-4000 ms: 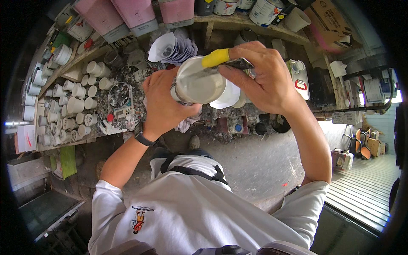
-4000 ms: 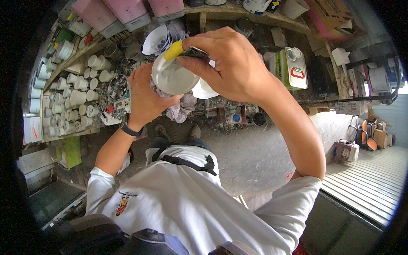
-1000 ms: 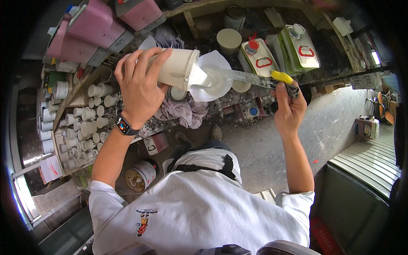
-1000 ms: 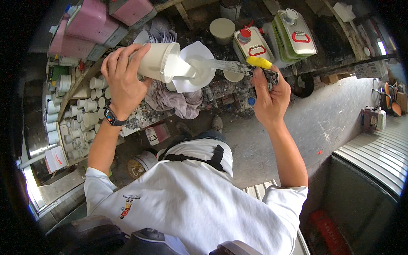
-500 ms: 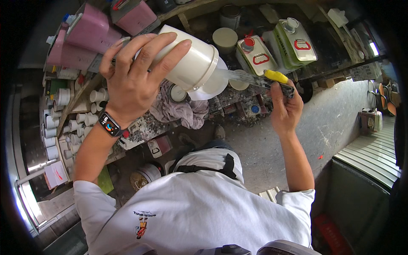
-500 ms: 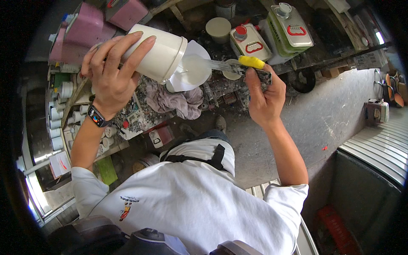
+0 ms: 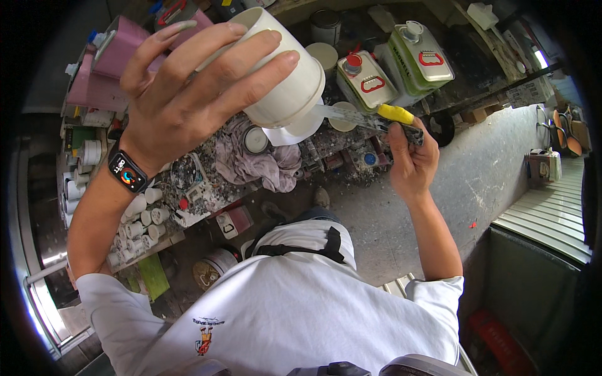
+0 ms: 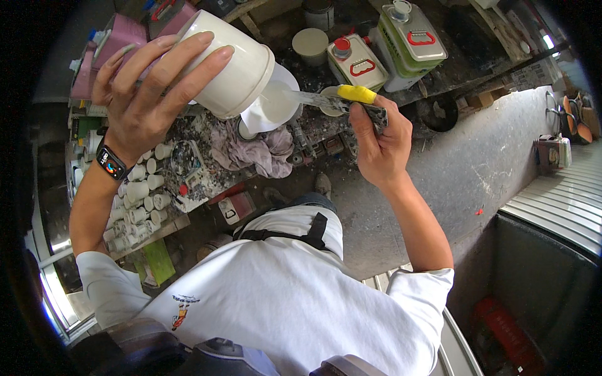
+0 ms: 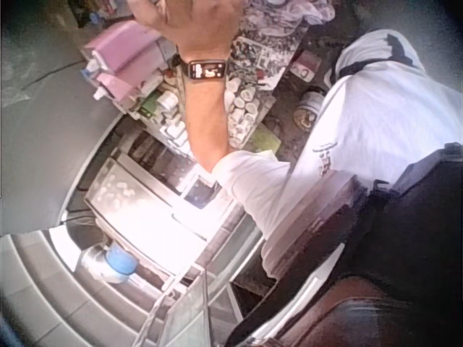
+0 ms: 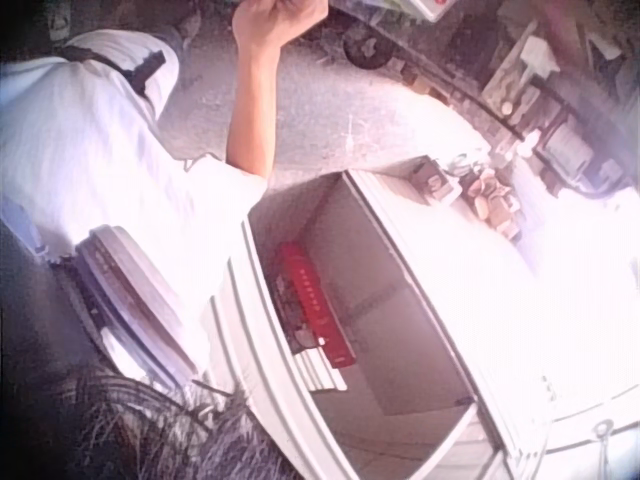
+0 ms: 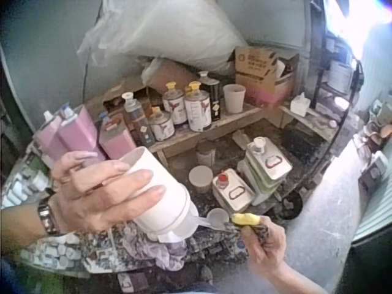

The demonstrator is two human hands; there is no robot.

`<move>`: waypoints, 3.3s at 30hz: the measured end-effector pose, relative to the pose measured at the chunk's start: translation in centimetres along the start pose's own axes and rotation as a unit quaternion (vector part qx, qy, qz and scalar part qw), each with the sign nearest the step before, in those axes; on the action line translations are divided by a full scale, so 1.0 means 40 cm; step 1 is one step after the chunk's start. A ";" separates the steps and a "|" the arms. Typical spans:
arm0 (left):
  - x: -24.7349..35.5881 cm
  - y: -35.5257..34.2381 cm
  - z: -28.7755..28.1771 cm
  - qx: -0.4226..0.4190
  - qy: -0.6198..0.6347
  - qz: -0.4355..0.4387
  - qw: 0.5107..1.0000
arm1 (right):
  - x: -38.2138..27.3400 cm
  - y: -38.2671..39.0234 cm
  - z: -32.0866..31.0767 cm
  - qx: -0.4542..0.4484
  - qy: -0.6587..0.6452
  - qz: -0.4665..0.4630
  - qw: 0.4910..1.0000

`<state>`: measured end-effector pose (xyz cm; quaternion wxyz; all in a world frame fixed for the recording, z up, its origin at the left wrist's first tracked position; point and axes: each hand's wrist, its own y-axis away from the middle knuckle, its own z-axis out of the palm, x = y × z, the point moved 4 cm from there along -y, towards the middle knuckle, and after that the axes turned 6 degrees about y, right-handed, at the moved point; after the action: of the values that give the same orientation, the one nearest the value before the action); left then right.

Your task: The person walks to a workbench, picks up a pink MESTEO can, pours its contents into a small white cup, then uses a yellow stir stick to mix the liquid. The person then pours the mixed liquid into a larger white container and continues stirring.

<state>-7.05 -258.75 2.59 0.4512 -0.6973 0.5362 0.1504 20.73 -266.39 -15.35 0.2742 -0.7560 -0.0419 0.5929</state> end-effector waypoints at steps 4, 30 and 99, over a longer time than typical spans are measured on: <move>0.002 -0.013 -0.008 0.005 -0.018 0.033 0.999 | -0.014 0.004 0.000 -0.017 0.046 0.000 0.999; 0.064 0.088 0.124 0.004 0.055 0.022 0.998 | -0.198 0.030 0.097 -0.110 0.276 -0.233 0.926; 0.299 0.344 0.145 0.072 0.461 -0.555 0.689 | 0.019 -0.106 0.148 -0.159 0.169 -0.055 0.971</move>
<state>-13.08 -261.74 -15.33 0.1971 -0.8148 0.2013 -0.5068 16.62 -260.34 -14.92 0.1858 -0.8755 -0.1307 0.4265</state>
